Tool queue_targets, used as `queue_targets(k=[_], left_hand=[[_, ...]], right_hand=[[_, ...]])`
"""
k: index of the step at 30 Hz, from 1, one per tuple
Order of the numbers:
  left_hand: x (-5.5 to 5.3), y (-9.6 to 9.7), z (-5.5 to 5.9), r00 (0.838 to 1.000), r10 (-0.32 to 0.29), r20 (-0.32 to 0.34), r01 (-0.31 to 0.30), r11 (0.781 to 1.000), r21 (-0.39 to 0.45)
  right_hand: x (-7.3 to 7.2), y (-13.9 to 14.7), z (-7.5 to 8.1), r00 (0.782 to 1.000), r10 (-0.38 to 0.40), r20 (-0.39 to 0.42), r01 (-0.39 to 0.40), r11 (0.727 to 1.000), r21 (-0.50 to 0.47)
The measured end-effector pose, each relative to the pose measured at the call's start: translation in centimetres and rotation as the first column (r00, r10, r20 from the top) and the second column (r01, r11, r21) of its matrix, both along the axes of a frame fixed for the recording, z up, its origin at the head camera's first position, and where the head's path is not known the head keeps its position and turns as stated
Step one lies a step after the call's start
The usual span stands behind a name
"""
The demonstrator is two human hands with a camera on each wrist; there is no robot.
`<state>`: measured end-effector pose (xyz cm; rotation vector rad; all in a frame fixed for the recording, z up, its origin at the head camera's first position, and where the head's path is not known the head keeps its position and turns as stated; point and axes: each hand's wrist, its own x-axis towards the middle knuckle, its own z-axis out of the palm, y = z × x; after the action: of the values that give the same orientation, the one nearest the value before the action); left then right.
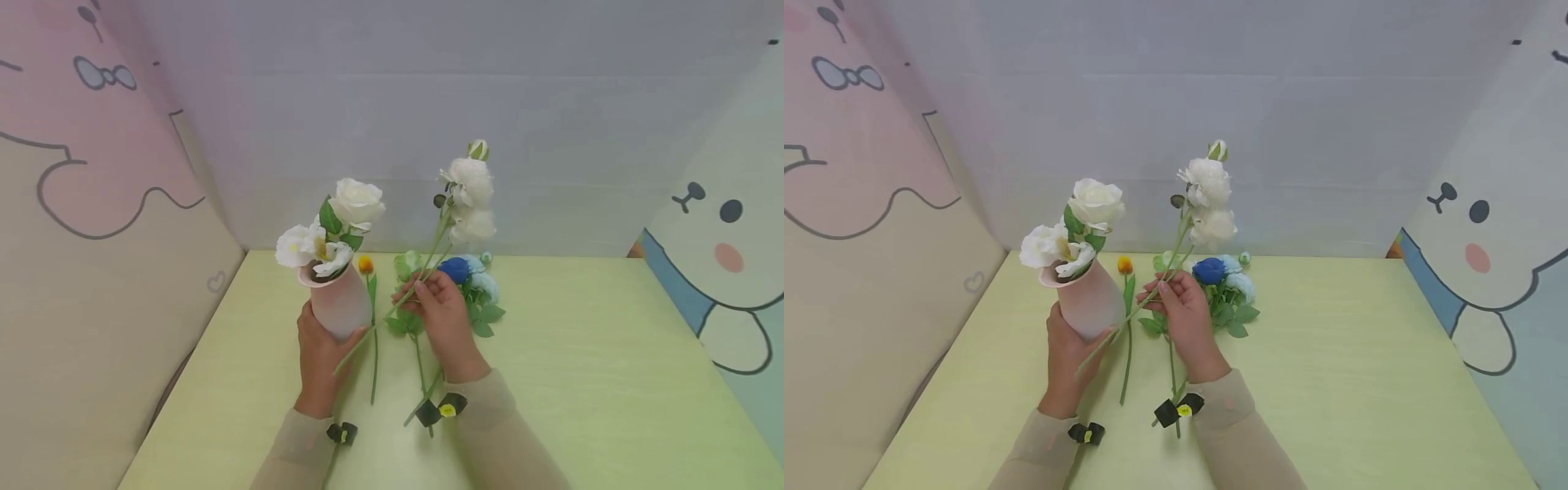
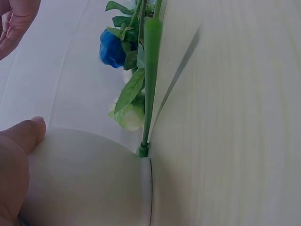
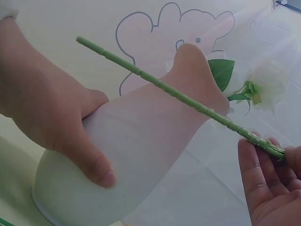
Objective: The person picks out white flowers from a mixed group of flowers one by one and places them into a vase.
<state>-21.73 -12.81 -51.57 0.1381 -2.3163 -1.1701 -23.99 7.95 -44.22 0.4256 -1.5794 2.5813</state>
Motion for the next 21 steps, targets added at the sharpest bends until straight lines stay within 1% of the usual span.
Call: queue_targets(k=[4, 8, 10, 14, 17, 21], left_hand=[[0.2, 0.1, 0.0, 1.0, 0.001, 0.012, -0.002, 1.0, 0.021], [0.2, 0.2, 0.0, 0.999, -0.003, 0.041, 0.001, 0.998, 0.059], [0.2, 0.2, 0.1, 0.999, -0.002, 0.045, 0.0, 0.998, 0.056], [0.2, 0.3, 0.1, 1.0, 0.002, 0.03, -0.003, 1.0, 0.028], [0.3, 0.3, 0.1, 1.0, 0.004, 0.022, -0.005, 1.0, 0.02], [0.2, 0.2, 0.1, 1.0, 0.002, 0.023, -0.002, 1.0, 0.019]], right_hand=[[-0.3, 0.1, 1.1, 0.998, -0.047, -0.044, 0.047, 0.999, -0.013], [-0.5, 0.2, 2.1, 0.994, -0.087, -0.07, 0.083, 0.994, -0.064], [-0.6, 0.2, 2.6, 0.992, -0.099, -0.078, 0.092, 0.992, -0.088], [-0.6, 0.3, 3.4, 0.988, -0.127, -0.083, 0.116, 0.985, -0.124], [-0.6, 0.5, 3.9, 0.983, -0.157, -0.095, 0.144, 0.98, -0.136], [-0.5, 0.7, 4.5, 0.974, -0.197, -0.115, 0.184, 0.976, -0.12]])
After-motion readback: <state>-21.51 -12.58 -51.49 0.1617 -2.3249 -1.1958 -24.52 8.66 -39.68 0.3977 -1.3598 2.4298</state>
